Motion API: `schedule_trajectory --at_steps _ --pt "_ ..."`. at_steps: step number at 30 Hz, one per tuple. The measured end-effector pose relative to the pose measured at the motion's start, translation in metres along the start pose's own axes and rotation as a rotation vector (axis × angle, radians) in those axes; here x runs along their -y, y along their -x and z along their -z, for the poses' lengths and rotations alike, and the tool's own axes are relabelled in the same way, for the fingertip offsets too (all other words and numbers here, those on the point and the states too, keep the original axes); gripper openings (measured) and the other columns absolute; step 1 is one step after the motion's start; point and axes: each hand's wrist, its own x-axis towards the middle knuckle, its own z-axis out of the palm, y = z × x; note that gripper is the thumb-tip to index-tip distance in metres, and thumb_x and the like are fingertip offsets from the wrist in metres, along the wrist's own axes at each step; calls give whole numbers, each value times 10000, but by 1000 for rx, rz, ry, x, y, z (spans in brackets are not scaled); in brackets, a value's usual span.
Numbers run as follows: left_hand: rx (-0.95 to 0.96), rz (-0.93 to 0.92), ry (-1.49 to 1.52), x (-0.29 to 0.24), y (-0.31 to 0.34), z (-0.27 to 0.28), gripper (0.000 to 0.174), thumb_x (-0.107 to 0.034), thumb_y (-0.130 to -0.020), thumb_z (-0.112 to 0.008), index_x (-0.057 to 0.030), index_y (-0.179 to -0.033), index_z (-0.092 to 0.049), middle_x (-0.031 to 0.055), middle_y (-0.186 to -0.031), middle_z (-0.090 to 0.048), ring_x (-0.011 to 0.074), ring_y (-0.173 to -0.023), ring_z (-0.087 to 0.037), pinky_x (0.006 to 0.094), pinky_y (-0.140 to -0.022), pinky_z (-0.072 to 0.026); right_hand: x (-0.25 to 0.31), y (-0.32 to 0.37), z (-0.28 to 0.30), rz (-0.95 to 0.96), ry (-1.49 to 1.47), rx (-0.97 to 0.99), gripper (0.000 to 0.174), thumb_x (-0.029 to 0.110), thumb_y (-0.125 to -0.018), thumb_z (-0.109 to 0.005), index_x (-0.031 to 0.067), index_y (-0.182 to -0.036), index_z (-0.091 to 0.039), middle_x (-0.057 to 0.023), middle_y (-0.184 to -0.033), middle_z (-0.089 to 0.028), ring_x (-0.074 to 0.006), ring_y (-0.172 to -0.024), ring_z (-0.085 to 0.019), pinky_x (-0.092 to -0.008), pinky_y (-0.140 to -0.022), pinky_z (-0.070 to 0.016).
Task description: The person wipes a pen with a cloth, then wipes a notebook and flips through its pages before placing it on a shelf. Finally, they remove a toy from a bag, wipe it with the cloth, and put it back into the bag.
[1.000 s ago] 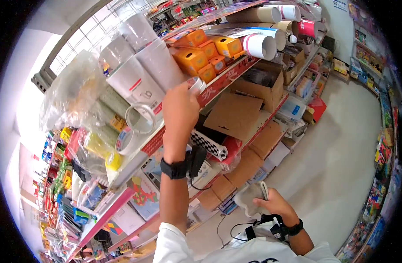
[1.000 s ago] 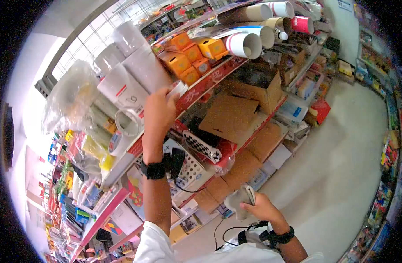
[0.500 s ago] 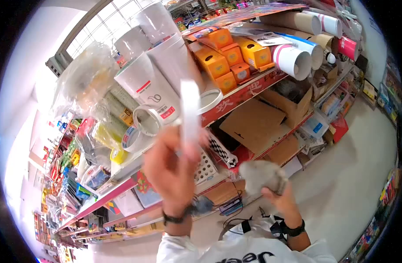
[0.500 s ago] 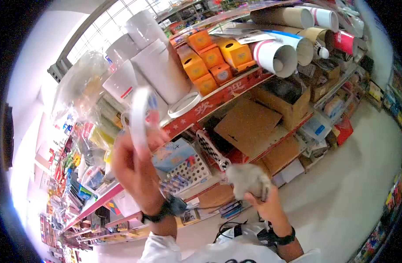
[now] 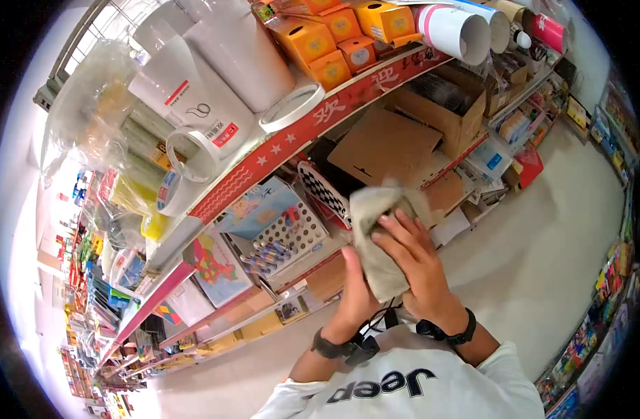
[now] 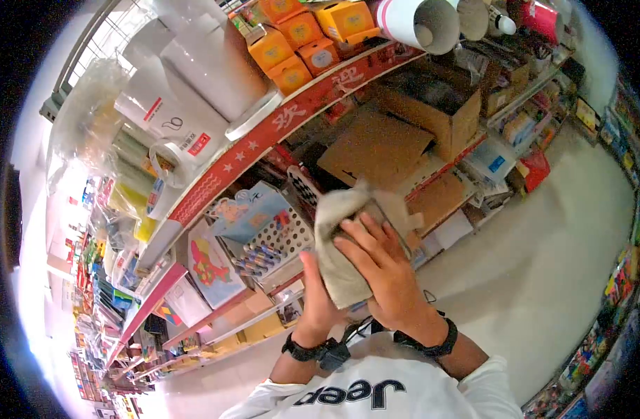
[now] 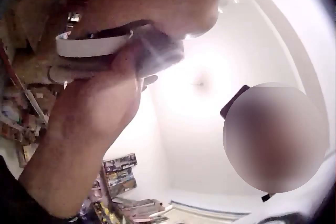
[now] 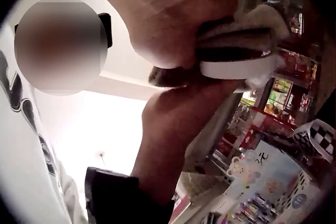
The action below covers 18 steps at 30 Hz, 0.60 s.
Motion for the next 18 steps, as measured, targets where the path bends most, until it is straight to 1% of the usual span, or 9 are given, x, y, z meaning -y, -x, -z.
schedule_trajectory --at_steps 2,6,7,9,10,11,14,15,18 --pt "-78 6 107 -2 -6 -7 846 -704 -846 -107 -72 -1378 -289 107 -1343 -418 245 -1213 -443 387 -1014 -365 -3 6 -4 -29 14 3 527 -6 -694 -452 44 -1216 -501 -134 -1344 -415 -362 -1302 -286 -481 -1068 -204" --pt "-22 61 -29 6 -2 4 841 -706 -846 -148 -68 -1374 -295 115 -1367 -385 246 -1239 -416 395 -1024 -354 -4 7 1 -77 -43 -21 485 2 -684 -467 41 -1161 -541 -143 -1288 -475 -352 -1259 -354 -456 -1044 -261" --pt "42 -4 -124 15 -2 12 840 -695 -857 -129 -52 -1362 -321 118 -1359 -391 242 -1219 -432 384 -1018 -348 -4 5 4 -104 -85 -38 471 3 -681 -471 37 -1143 -553 -145 -1270 -493 -347 -1240 -382 -448 -1035 -280" --pt "199 -111 -645 16 -4 24 805 -648 -888 -169 -2 -1333 -348 139 -1312 -432 257 -1208 -426 371 -1029 -314 -13 2 7 -171 -193 -44 438 10 -684 -478 23 -1112 -567 -163 -1186 -542 -357 -1161 -451 -433 -996 -330" --pt "298 -163 -752 14 -3 24 702 -549 -915 -274 26 -1303 -383 146 -1276 -464 243 -1176 -445 352 -1011 -328 -19 3 6 -209 -252 -55 422 13 -685 -482 16 -1097 -574 -172 -1145 -567 -363 -1121 -486 -425 -976 -355" --pt "394 -225 -851 9 -3 22 604 -450 -942 -380 54 -1273 -418 153 -1239 -497 229 -1145 -464 333 -992 -342 -25 6 5 -284 -331 -76 353 20 -741 -496 7 -1083 -587 -154 -1031 -619 -302 -1000 -569 -375 -905 -415" --pt "332 -86 -713 13 4 14 494 -223 -897 -555 55 -1280 -416 136 -1239 -501 180 -1109 -482 307 -935 -402 -43 14 6 -783 -788 -21 268 72 -828 -519 11 -1078 -596 -98 -986 -638 -203 -934 -584 -315 -848 -439" --pt "255 -1 -664 8 7 11 501 -72 -837 -619 54 -1281 -424 134 -1207 -530 142 -1057 -508 287 -890 -436 -50 20 2 -908 -899 -48 246 135 -883 -533 28 -1096 -592 -48 -1009 -628 -127 -917 -558 -279 -823 -435" --pt "184 -45 -385 5 7 17 427 -75 -862 -569 48 -1256 -462 124 -1090 -596 175 -932 -586 313 -829 -473 -58 28 -11 -886 -1164 -211 257 156 -895 -535 30 -1116 -576 -47 -1023 -622 -137 -912 -567 -275 -813 -440"
